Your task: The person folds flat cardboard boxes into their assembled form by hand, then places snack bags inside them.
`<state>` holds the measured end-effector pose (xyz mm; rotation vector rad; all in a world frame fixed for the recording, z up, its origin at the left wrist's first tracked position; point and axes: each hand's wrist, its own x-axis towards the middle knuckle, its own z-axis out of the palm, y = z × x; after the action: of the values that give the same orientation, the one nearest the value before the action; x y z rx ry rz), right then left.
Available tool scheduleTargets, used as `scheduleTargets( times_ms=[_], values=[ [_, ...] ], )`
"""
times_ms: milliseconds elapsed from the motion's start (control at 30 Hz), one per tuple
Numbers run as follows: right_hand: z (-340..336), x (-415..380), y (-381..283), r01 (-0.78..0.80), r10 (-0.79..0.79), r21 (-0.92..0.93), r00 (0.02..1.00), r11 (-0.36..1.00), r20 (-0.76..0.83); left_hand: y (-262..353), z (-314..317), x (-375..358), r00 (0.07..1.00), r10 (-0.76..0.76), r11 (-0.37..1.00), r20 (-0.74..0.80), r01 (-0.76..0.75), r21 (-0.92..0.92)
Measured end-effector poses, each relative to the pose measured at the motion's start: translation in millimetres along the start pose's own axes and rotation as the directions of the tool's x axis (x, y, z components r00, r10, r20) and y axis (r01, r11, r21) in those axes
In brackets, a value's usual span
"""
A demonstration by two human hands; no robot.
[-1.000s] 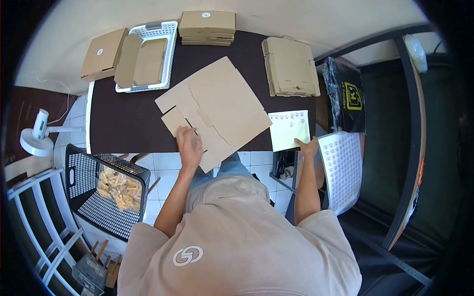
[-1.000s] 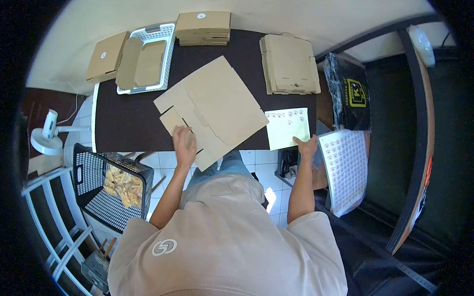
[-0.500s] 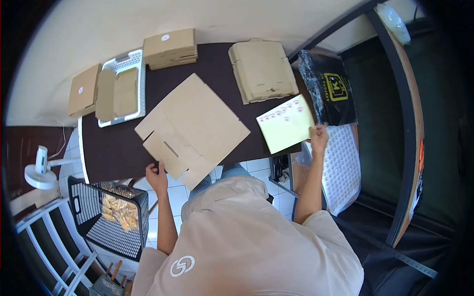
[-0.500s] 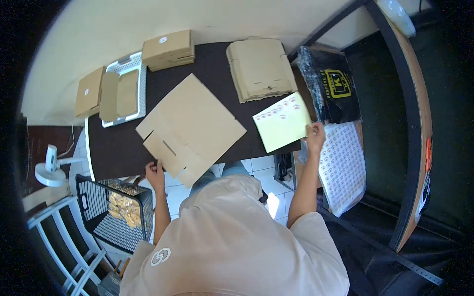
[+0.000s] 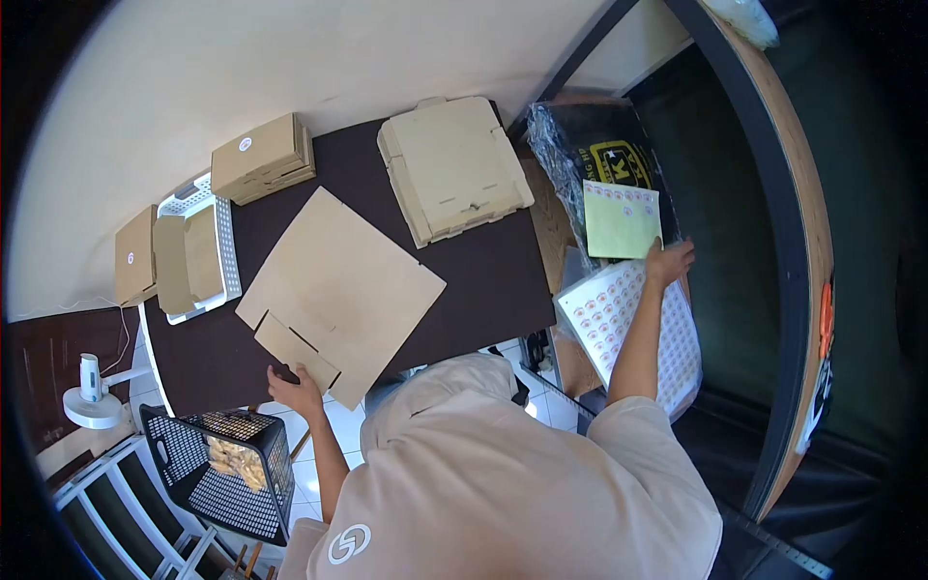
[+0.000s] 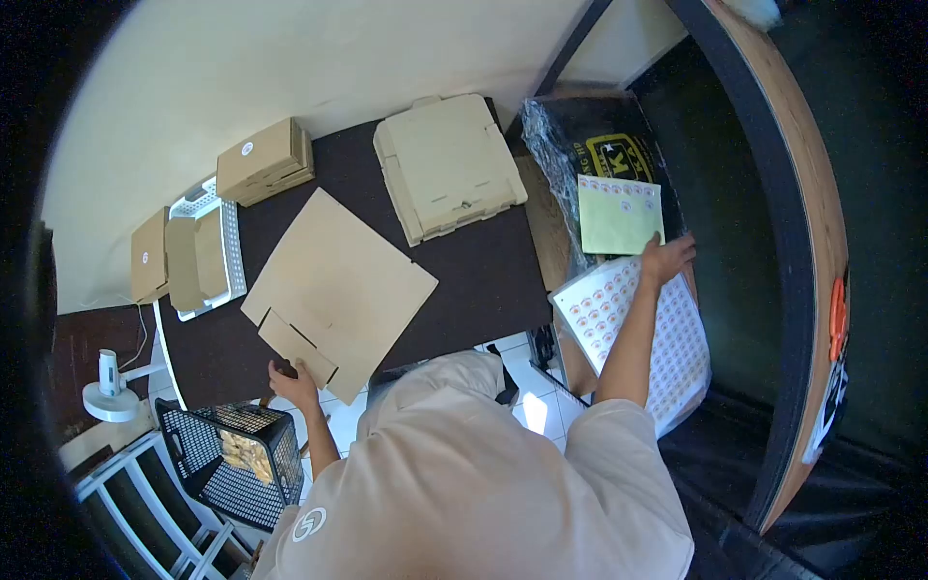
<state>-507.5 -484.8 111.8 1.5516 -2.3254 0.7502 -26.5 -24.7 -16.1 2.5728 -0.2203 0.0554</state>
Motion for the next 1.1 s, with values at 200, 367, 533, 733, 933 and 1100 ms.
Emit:
scheduleTargets(
  times_ms=[200, 367, 533, 733, 933, 1100],
  values=[
    [-15.2, -161.2, -135.4, 0.402, -0.664, 0.635, 0.709, 0.659, 0.240, 69.8, 32.5, -28.2, 0.900, 0.408, 0.905, 0.157, -0.375, -0.203],
    [-7.6, -301.7, -190.3, 0.347, -0.935, 0.873, 0.212, 0.343, 0.283, 110.3, 53.5, -54.0, 0.893, 0.356, 0.921, 0.275, -0.385, 0.059],
    [13.7, -342.3, -204.3, 0.508, -0.950, 0.819, -0.004, 0.267, 0.312, 107.8, 56.3, -54.1, 0.864, 0.369, 0.885, 0.341, -0.439, 0.154],
    [38.2, -354.8, -248.3, 0.632, -0.961, 0.752, -0.041, 0.187, 0.274, 106.2, 58.2, -50.9, 0.856, 0.377, 0.874, 0.354, -0.455, 0.170],
    [76.2, -367.7, -335.1, 0.671, -0.965, 0.716, -0.004, 0.191, 0.261, 108.6, 58.6, -50.2, 0.855, 0.363, 0.874, 0.371, -0.450, 0.182],
    [86.5, -365.5, -366.4, 0.649, -0.950, 0.730, -0.035, 0.215, 0.310, 110.1, 61.2, -50.4, 0.857, 0.367, 0.867, 0.362, -0.456, 0.202]
  ],
)
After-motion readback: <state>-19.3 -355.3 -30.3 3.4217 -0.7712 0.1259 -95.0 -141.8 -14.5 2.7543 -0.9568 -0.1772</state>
